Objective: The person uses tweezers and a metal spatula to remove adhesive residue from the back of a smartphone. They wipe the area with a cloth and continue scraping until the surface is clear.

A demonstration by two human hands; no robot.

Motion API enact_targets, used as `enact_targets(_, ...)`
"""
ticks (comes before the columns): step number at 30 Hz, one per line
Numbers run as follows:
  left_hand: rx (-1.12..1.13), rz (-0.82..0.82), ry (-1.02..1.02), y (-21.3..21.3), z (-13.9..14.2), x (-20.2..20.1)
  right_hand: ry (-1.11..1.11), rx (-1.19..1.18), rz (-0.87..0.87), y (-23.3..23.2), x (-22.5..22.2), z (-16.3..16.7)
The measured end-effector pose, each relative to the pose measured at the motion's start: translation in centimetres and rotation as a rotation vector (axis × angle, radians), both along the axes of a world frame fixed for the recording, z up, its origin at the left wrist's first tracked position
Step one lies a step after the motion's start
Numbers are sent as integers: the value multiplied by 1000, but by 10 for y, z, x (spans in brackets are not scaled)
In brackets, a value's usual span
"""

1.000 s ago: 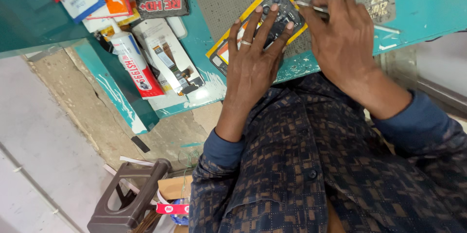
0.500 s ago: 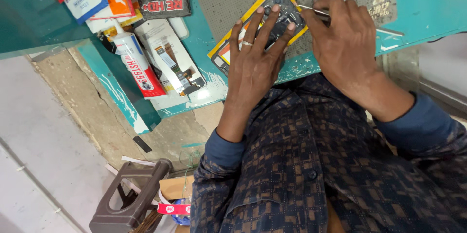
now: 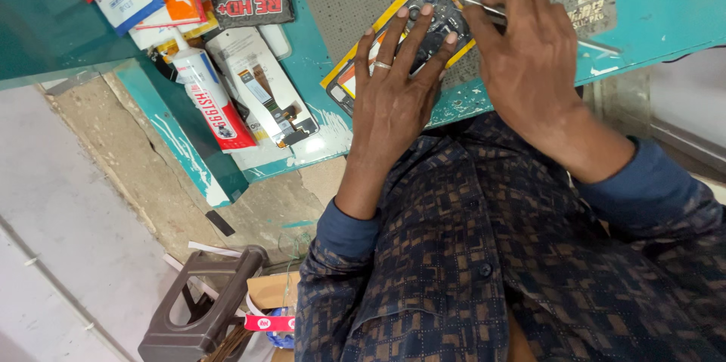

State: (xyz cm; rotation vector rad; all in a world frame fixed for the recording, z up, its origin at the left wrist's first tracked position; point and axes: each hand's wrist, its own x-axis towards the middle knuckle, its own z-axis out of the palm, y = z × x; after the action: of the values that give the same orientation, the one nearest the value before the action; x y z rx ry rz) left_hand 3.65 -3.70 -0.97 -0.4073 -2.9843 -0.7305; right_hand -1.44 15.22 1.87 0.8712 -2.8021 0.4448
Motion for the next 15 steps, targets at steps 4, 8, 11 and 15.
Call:
enact_targets(4,15,1,9,-1,0,0,32,-3,11,-2,-1,4)
enact_targets(8,7,-4,7,0,0,-1,7,-10,7,0,-1,5)
enact_targets(11,13,-1,1,-1,0,-2,-43,-11,7,3,2,4)
enact_targets(15,-2,-14,0,-1,1,-1,0,-45,10,1,-4,-3)
